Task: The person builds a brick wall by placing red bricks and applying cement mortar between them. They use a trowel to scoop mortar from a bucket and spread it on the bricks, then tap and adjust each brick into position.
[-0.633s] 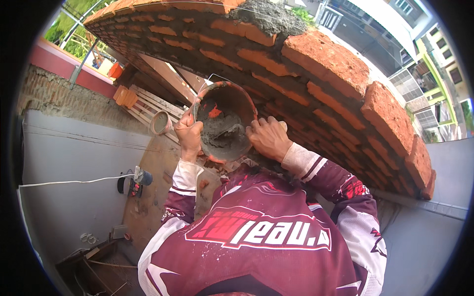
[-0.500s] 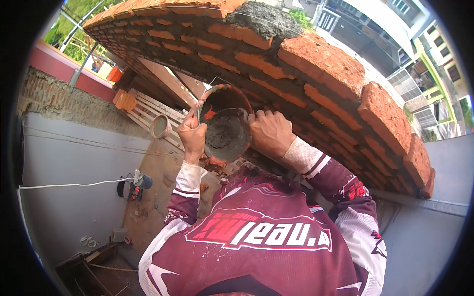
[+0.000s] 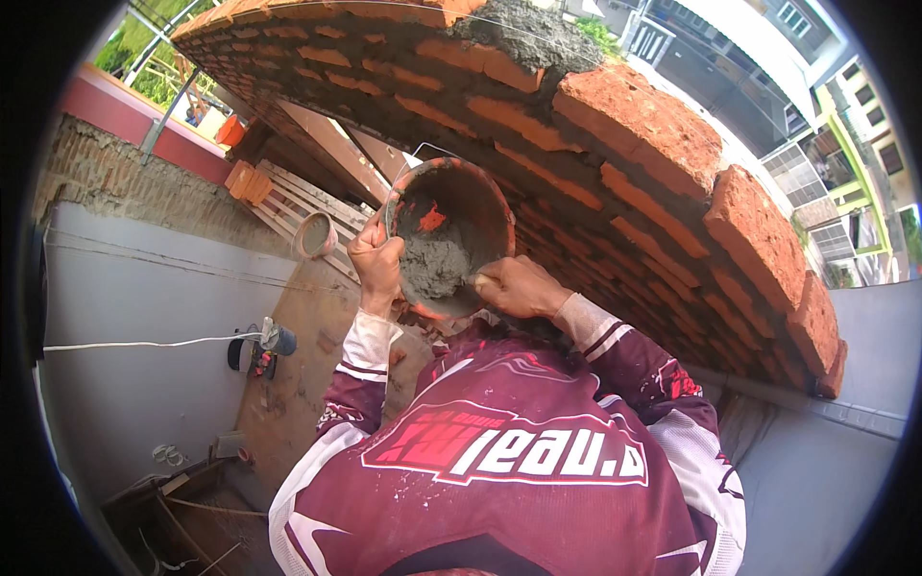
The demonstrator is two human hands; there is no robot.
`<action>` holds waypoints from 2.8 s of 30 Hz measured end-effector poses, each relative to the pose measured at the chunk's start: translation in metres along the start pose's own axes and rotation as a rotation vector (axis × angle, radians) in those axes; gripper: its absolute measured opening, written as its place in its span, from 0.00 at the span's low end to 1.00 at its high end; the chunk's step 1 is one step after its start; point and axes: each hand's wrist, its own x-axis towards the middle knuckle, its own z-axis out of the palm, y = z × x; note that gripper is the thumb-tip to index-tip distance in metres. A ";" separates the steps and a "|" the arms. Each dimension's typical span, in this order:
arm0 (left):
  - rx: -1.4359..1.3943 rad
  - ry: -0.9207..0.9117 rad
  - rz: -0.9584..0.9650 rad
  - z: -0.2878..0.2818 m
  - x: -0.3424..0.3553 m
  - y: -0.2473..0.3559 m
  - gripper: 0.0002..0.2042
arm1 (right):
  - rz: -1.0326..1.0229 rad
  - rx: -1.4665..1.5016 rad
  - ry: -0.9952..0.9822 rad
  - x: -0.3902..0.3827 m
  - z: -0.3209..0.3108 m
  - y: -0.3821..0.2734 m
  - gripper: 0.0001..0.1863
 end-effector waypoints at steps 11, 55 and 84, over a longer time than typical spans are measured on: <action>0.219 -0.056 0.185 0.026 -0.003 0.017 0.03 | -0.010 -0.721 0.393 -0.012 -0.046 -0.011 0.15; -0.574 0.228 -0.452 0.039 -0.030 0.020 0.10 | 0.038 -0.329 0.639 -0.162 -0.294 -0.134 0.26; -0.269 -0.064 -0.129 0.025 0.004 0.036 0.05 | -0.129 -0.858 0.276 -0.007 -0.009 -0.028 0.13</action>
